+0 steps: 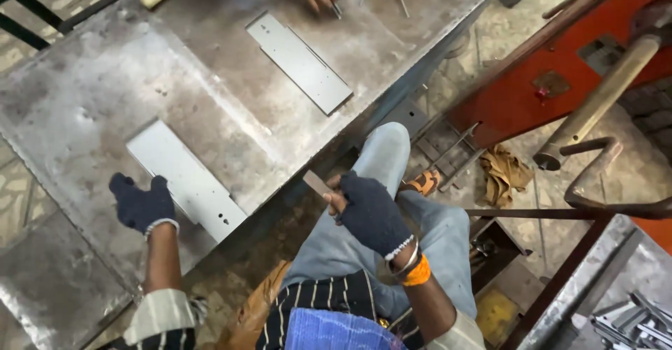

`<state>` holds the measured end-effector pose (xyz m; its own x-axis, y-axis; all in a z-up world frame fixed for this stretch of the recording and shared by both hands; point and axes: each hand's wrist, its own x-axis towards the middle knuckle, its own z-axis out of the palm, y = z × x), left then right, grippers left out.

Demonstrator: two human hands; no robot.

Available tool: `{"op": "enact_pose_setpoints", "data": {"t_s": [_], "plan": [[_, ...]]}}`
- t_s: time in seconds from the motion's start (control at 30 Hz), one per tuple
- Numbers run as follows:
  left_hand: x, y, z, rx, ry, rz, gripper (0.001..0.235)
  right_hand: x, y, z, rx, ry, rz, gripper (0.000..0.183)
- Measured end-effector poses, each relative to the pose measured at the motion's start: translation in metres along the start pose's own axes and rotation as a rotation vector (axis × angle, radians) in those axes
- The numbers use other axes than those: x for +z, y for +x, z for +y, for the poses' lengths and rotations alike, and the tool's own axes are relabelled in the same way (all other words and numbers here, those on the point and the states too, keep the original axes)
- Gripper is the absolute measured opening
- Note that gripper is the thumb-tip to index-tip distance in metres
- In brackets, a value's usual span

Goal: The person sits and holds a sheet-metal panel on their lap, filing its edges with a hand file. They pick up small metal angle pieces from the table, file them one at a time, and set finished panels and pieces on the work tables.

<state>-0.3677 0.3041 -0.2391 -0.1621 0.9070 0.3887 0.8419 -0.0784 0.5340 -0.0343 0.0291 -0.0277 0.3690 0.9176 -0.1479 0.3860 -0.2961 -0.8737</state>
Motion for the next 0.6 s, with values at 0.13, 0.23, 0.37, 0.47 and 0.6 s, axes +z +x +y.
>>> {"op": "enact_pose_setpoints", "data": {"t_s": [0.13,0.23,0.37,0.47,0.6], "plan": [[0.040,-0.023,0.051,0.309,0.037,0.070,0.054,0.002,-0.004,0.013,-0.016,-0.010,0.042,0.020],[0.098,-0.037,0.121,0.443,-0.249,-0.197,0.044,0.001,-0.006,0.013,0.038,0.044,0.061,0.020],[0.147,-0.063,0.239,0.770,-0.202,-0.472,0.066,-0.003,-0.018,0.019,0.077,0.081,0.123,0.021],[0.163,-0.089,0.301,0.861,-0.007,-0.582,0.079,-0.010,-0.028,0.020,0.139,0.131,0.153,0.021],[0.186,-0.136,0.314,1.008,0.264,-0.474,0.093,-0.016,-0.042,0.022,0.232,0.246,0.173,0.022]]}}
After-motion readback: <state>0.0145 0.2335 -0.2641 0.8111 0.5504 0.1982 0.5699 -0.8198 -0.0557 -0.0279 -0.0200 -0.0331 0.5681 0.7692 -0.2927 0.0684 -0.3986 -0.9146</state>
